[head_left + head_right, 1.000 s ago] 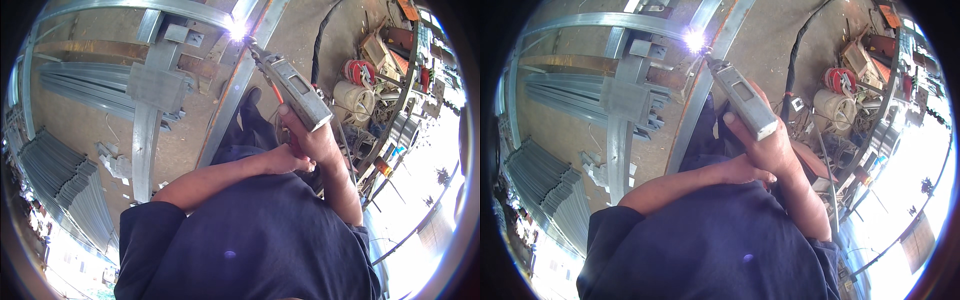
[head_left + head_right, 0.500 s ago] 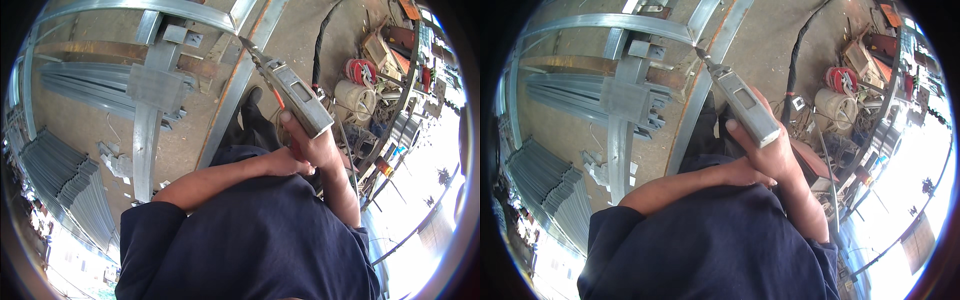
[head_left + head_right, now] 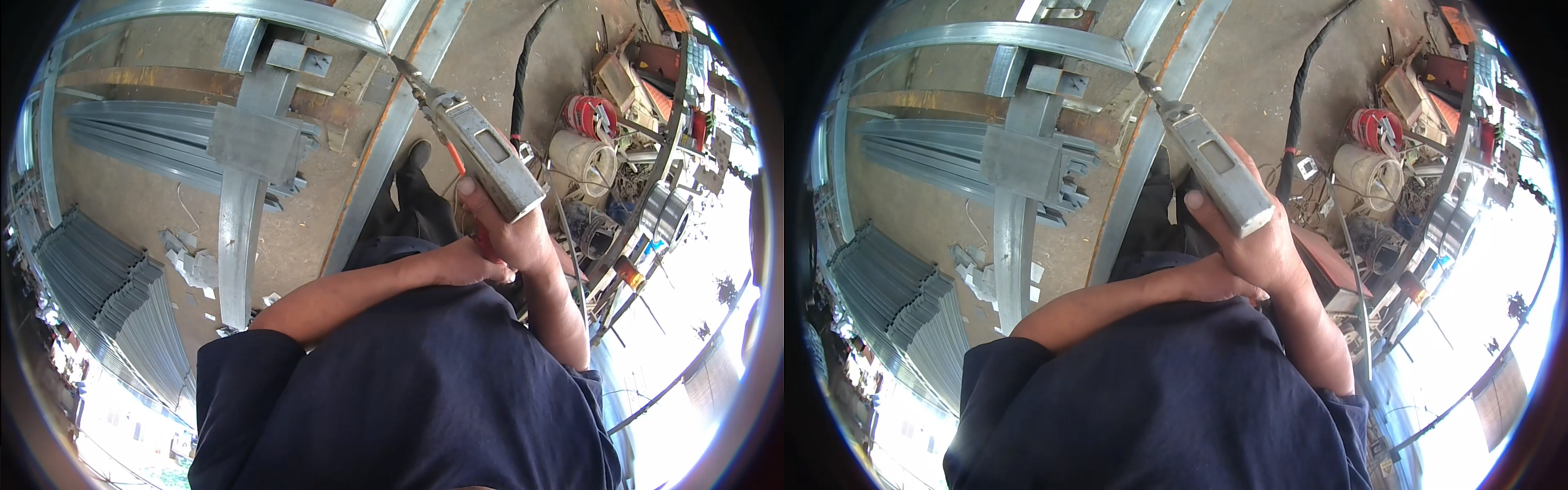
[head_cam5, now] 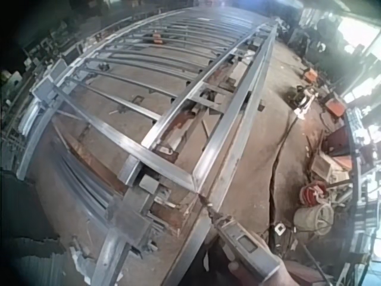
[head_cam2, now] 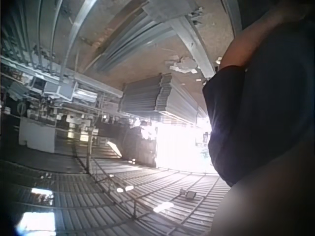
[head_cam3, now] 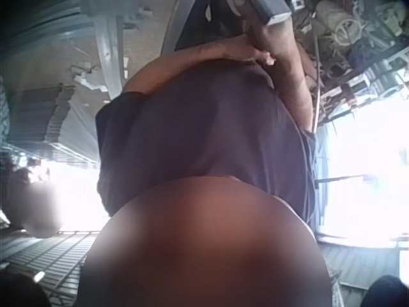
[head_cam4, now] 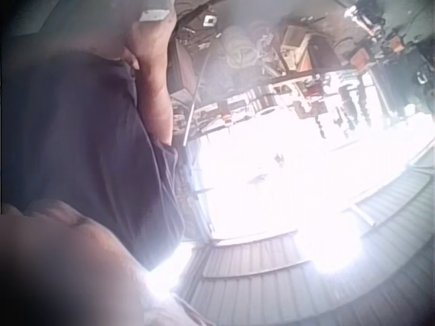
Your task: The person welds a metal frame structure using a handheld welding torch. They move along the frame, applying welds at multiple joints while holding the frame steady with the other hand. The work takes place in a workshop with tools and metal pieces visible in the background.
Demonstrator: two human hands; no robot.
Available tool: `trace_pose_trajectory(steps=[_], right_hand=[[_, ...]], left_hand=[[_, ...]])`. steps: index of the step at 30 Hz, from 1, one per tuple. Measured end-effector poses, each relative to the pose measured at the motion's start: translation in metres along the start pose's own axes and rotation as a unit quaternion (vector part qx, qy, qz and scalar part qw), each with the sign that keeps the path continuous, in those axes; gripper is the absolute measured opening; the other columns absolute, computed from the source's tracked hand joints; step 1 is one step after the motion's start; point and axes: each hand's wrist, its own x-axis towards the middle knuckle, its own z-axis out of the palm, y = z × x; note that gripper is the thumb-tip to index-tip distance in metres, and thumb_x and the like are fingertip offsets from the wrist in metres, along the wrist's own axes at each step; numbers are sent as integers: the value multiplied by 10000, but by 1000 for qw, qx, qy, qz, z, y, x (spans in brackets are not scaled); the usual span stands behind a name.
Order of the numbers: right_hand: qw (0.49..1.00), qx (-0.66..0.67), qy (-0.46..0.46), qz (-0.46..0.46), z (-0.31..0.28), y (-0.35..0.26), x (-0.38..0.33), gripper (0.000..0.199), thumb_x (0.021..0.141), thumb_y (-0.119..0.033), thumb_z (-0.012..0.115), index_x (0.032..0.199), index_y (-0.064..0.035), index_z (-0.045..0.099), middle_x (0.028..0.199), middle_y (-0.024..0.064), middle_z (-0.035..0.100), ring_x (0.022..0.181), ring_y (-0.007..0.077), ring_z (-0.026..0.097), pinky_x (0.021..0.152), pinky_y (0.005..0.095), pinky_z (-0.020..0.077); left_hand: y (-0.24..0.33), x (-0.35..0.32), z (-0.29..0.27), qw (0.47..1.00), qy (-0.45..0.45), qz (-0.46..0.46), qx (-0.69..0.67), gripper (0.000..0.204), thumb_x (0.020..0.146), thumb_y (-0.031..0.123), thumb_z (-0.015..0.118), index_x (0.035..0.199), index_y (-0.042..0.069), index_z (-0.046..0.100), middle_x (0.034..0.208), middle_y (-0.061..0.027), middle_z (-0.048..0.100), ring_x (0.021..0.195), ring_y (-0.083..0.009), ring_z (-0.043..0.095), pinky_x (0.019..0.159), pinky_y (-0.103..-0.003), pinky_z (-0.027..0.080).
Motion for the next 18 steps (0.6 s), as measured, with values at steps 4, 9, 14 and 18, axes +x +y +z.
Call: trace_pose_trajectory(steps=[4,9,14,18], right_hand=[[1000,-4,2,-23,1,1,-1,675,970,-259,749,1547,-59,462,1419,137,633,1284,219,629,1066,348,488],[997,-21,21,-75,3,3,1,690,973,-282,748,1558,-65,451,1396,136,650,1272,213,636,1058,352,496],[998,-22,12,-52,2,1,1,714,976,-295,745,1573,-69,426,1352,134,676,1239,213,657,1031,355,519],[999,-20,10,-43,3,1,3,712,978,-294,744,1572,-63,426,1355,138,674,1244,220,656,1033,354,518]], left_hand=[[-6,2,0,1000,2,5,-15,109,884,152,755,930,61,716,855,10,691,861,-100,623,823,-314,493],[-6,2,-2,1000,-12,-2,-12,112,887,143,747,951,54,723,891,0,709,896,-105,635,840,-319,499],[-3,0,-2,1000,-14,3,-9,116,896,135,738,970,48,722,929,-8,720,927,-112,642,862,-327,500],[-8,3,-5,1000,-20,12,-1,113,901,134,735,976,52,720,925,-11,718,921,-118,640,871,-331,499]])
